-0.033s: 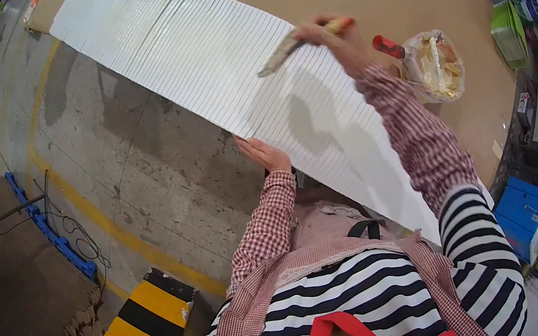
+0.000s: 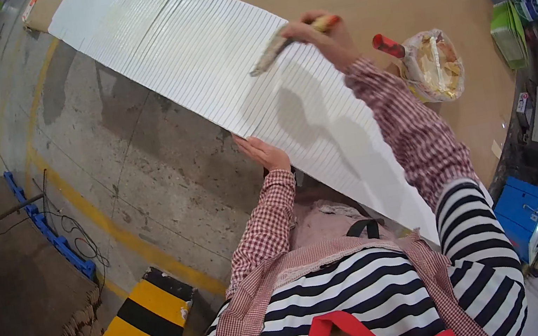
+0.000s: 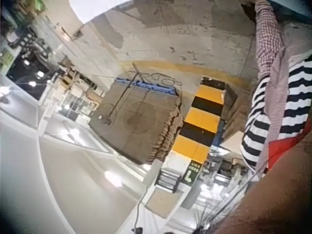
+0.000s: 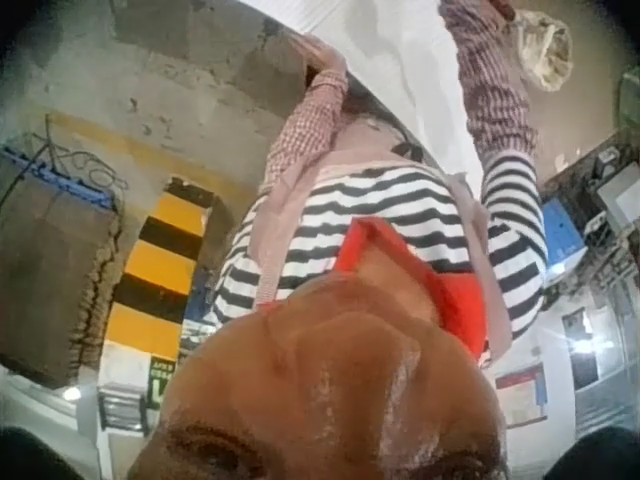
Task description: Applying adhesive with a brush onto long strips of white paper materials on a work table.
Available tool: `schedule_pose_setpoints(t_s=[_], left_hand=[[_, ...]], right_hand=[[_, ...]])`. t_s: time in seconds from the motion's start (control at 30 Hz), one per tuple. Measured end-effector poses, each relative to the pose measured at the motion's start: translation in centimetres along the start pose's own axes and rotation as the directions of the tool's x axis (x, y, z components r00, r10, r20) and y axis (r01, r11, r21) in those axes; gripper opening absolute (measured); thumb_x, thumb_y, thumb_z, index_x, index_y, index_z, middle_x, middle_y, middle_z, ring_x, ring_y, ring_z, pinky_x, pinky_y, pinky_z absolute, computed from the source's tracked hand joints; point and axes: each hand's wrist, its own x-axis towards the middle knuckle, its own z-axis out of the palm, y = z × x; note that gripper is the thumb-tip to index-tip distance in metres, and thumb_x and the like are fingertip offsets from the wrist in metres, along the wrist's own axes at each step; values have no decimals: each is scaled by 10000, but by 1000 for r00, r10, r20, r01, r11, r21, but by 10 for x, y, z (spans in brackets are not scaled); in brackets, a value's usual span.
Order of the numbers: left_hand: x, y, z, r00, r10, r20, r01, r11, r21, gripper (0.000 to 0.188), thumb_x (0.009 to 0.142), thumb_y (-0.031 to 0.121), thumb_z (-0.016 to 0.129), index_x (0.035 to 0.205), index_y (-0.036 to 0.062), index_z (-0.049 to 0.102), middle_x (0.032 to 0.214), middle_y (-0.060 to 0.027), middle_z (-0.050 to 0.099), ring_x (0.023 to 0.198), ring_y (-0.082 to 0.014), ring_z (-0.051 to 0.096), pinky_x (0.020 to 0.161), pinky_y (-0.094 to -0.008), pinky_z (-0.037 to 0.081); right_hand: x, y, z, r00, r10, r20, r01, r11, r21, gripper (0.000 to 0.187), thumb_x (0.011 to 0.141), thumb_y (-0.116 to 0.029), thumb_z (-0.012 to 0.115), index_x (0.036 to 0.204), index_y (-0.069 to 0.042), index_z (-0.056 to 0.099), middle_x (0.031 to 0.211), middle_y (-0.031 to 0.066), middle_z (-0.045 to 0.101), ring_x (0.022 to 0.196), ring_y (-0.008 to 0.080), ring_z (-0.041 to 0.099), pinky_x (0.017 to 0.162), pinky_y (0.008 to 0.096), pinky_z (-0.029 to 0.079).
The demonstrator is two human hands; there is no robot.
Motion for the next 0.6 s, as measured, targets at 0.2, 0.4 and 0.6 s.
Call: schedule_pose_setpoints(t_s=[0.2, 0.4, 0.6], left_hand=[[5, -4, 0, 999, -32, -7, 31, 998, -48, 563, 1014, 314, 217, 1429, -65, 190, 1466, -269, 212, 1348, -379, 257, 1116, -451, 236], [3, -6, -2, 999, -42, -1, 42, 999, -3, 558, 1015, 315, 206, 1430, -58, 192, 1474, -263, 194, 1350, -377, 251, 1116, -462, 236], [-2, -4, 0, 997, -82, 9, 83, 996, -43, 564, 1015, 327, 205, 1434, -49, 191, 1478, -256, 193, 1354, -375, 246, 1114, -465, 237]], right_hand=[[10, 44, 17, 998, -35, -47, 34, 999, -29, 188, 830, -168, 671, 830, 19, 663, 742, 15, 627, 690, 63, 564, 609, 207, 458], [-41, 36, -3, 999, 30, -45, -33, 997, -65, 179, 848, -165, 648, 796, 5, 661, 690, -1, 610, 630, 57, 532, 565, 206, 434], [-5, 34, 17, 991, -72, -110, 76, 997, 31, 216, 854, -214, 662, 773, -13, 662, 675, -14, 601, 625, 51, 522, 569, 197, 419]])
